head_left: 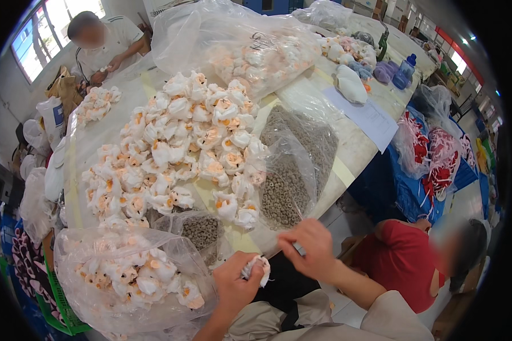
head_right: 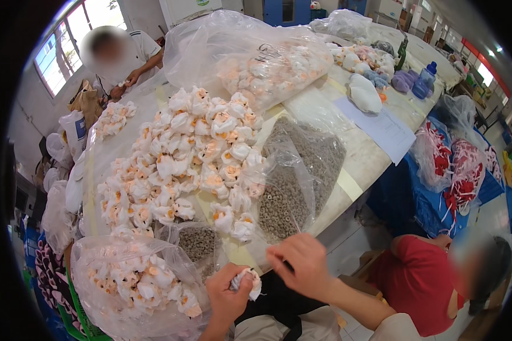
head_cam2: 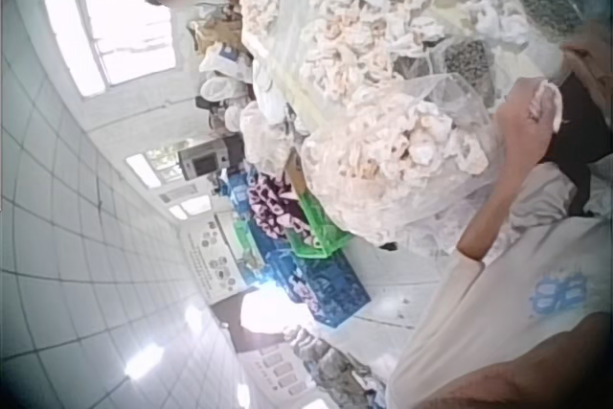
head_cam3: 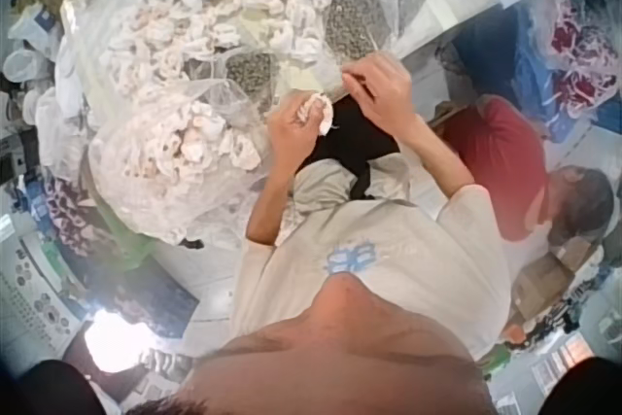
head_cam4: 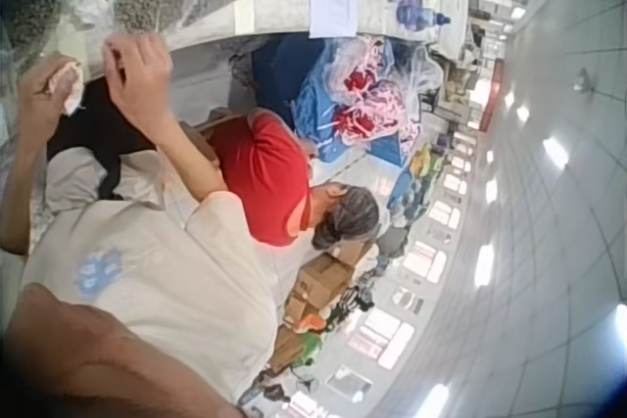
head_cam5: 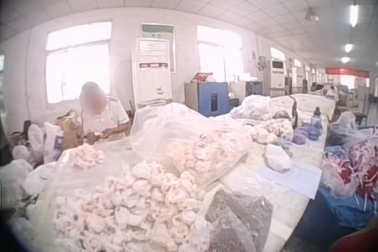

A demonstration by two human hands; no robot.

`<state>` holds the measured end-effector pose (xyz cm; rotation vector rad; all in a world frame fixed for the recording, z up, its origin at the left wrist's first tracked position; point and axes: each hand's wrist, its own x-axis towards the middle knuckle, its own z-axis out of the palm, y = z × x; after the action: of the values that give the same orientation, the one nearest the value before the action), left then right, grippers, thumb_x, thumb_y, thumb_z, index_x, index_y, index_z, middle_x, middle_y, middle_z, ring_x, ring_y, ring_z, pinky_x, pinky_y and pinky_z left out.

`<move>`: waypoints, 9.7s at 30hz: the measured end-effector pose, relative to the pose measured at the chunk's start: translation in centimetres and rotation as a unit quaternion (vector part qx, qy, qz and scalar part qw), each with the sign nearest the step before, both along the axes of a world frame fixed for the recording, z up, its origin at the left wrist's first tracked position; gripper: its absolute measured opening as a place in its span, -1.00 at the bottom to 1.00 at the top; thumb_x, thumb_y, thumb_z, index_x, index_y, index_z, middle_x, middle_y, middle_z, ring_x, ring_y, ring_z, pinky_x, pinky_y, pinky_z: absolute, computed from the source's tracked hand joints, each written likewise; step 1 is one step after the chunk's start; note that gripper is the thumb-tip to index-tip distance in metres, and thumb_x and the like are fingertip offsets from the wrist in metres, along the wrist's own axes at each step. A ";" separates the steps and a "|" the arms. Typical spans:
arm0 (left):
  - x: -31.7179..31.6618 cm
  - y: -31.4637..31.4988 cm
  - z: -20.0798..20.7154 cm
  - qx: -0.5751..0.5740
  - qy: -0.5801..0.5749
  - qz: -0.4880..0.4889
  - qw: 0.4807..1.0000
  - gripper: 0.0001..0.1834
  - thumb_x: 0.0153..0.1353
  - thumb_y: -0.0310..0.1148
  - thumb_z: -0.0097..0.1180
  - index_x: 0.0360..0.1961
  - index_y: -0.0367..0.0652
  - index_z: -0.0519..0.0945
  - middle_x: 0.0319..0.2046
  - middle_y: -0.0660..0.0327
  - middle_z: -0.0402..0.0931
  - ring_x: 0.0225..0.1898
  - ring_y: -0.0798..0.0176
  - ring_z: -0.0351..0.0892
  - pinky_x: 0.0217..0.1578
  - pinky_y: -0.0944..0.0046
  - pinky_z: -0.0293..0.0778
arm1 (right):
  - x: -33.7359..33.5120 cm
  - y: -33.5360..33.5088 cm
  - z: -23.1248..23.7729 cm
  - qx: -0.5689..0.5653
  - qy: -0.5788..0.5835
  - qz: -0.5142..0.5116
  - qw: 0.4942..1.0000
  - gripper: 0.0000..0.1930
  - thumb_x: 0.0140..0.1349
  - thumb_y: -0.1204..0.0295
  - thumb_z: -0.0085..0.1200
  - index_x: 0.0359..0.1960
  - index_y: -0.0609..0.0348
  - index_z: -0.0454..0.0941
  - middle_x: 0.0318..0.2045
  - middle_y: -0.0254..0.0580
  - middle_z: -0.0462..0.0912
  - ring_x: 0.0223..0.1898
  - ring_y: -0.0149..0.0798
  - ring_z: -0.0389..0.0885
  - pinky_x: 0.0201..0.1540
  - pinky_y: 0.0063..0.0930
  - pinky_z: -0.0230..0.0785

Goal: The person repeatedly picks up small white plush toys, opens them, and inserts small gray pellets from a nearby bag. The person then closes each toy and places it back on the table. The process is repeated continuously throughout the clip.

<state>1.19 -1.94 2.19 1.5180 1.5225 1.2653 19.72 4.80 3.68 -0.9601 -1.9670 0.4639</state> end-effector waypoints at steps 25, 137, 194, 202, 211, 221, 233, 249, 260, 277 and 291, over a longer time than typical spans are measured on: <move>-1.2 1.0 -3.0 -0.029 -0.099 0.026 0.994 -0.84 0.26 -0.40 0.30 -0.26 -0.31 0.71 -0.49 0.14 0.65 -0.51 0.33 0.59 -0.45 0.29 0.45 | -0.8 6.9 -2.4 0.080 -0.176 -0.056 0.979 -0.87 0.13 0.42 0.34 -0.31 0.02 0.65 -0.29 -0.32 0.61 -0.15 -0.14 0.56 -0.05 -0.22 0.35; -1.3 1.1 -1.1 0.002 -0.027 -0.084 0.996 -0.79 0.30 -0.35 0.28 -0.12 -0.25 0.68 -0.36 0.10 0.66 -0.36 0.12 0.68 -0.31 0.22 0.55 | -1.0 0.1 -0.8 -0.161 0.025 0.171 0.972 -0.87 0.24 0.50 0.35 -0.20 0.16 0.68 -0.31 -0.19 0.66 -0.33 -0.16 0.64 -0.29 -0.34 0.47; -0.4 1.0 -1.5 0.018 -0.009 0.020 1.000 -0.88 0.27 -0.42 0.23 -0.28 -0.28 0.68 -0.44 0.07 0.62 -0.45 0.04 0.65 -0.41 0.17 0.51 | 0.9 7.9 -1.3 0.087 -0.197 -0.091 0.972 -0.92 0.13 0.50 0.32 -0.34 0.08 0.69 -0.41 -0.26 0.59 -0.22 -0.08 0.55 -0.10 -0.21 0.38; -0.5 1.1 -1.2 0.019 -0.008 0.002 1.000 -0.89 0.30 -0.43 0.21 -0.26 -0.26 0.68 -0.43 0.08 0.61 -0.43 0.02 0.64 -0.40 0.17 0.49 | -0.1 1.3 1.1 -0.413 0.118 0.126 0.894 -0.83 0.40 0.49 0.21 -0.03 0.21 0.70 -0.21 -0.25 0.74 -0.18 -0.34 0.69 -0.12 -0.46 0.50; -0.6 1.0 -1.2 0.010 -0.021 -0.007 1.000 -0.89 0.31 -0.44 0.21 -0.23 -0.26 0.68 -0.43 0.09 0.60 -0.44 0.02 0.63 -0.41 0.18 0.47 | -0.9 1.1 -0.4 -0.545 0.228 0.204 0.780 -0.82 0.46 0.46 0.18 0.00 0.28 0.66 -0.20 -0.30 0.73 -0.19 -0.53 0.63 -0.11 -0.57 0.48; -0.5 1.2 -1.0 0.010 0.003 -0.004 1.000 -0.90 0.31 -0.45 0.20 -0.25 -0.26 0.66 -0.42 0.07 0.59 -0.44 0.01 0.62 -0.41 0.15 0.47 | -1.3 0.8 0.6 -0.268 0.012 0.120 0.956 -0.84 0.27 0.49 0.33 -0.13 0.15 0.68 -0.29 -0.28 0.66 -0.23 -0.28 0.63 -0.20 -0.44 0.50; -0.1 1.5 -1.7 -0.009 0.050 -0.009 0.999 -0.87 0.35 -0.45 0.17 -0.20 -0.31 0.64 -0.38 0.01 0.58 -0.39 -0.11 0.63 -0.38 0.09 0.49 | -1.8 2.9 -0.3 -0.167 -0.073 0.210 0.961 -0.87 0.21 0.58 0.24 -0.27 0.16 0.52 -0.31 -0.18 0.55 -0.16 0.02 0.50 -0.11 -0.18 0.43; -0.4 1.0 -0.6 0.035 0.029 0.026 0.999 -0.91 0.29 -0.54 0.16 -0.19 -0.24 0.63 -0.37 0.03 0.58 -0.38 -0.12 0.62 -0.40 0.08 0.49 | -2.8 0.9 2.9 -0.024 -0.147 0.194 0.970 -0.79 0.23 0.48 0.30 -0.11 0.19 0.66 -0.26 -0.18 0.64 -0.14 -0.06 0.58 -0.10 -0.22 0.49; -12.9 -5.6 6.2 0.079 0.477 0.264 0.835 -0.54 0.45 -0.19 -0.03 0.27 -0.14 0.57 0.26 -0.13 0.44 0.29 -0.29 0.37 0.29 -0.26 0.23 | -10.2 16.2 0.1 0.147 -0.320 0.008 0.936 -0.77 0.20 0.28 0.34 -0.19 0.09 0.67 -0.27 -0.22 0.63 -0.09 -0.09 0.57 0.02 -0.17 0.41; -9.3 -6.1 4.5 0.198 0.341 0.198 0.897 -0.55 0.15 -0.28 0.29 0.08 -0.14 0.69 0.09 -0.01 0.61 0.07 -0.10 0.57 0.15 -0.17 0.41 | -5.5 1.4 5.3 -0.007 -0.046 0.096 0.994 -0.57 -0.06 0.57 0.50 -0.09 0.10 0.69 -0.42 -0.27 0.64 -0.36 -0.22 0.61 -0.30 -0.39 0.47; -2.9 -2.7 1.9 -0.004 -0.050 -0.010 0.999 -0.50 0.20 -0.50 0.33 0.18 -0.33 0.54 -0.10 0.13 0.60 -0.16 0.30 0.57 -0.03 0.30 0.49 | -4.5 -5.1 1.3 -0.213 0.118 0.031 0.969 -0.75 0.25 0.48 0.36 -0.05 0.22 0.70 -0.40 -0.19 0.69 -0.44 -0.36 0.61 -0.35 -0.49 0.43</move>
<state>-1.71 -4.62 4.05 1.4380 1.4436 1.3025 15.22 -0.27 4.99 -1.0507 -1.7145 1.0190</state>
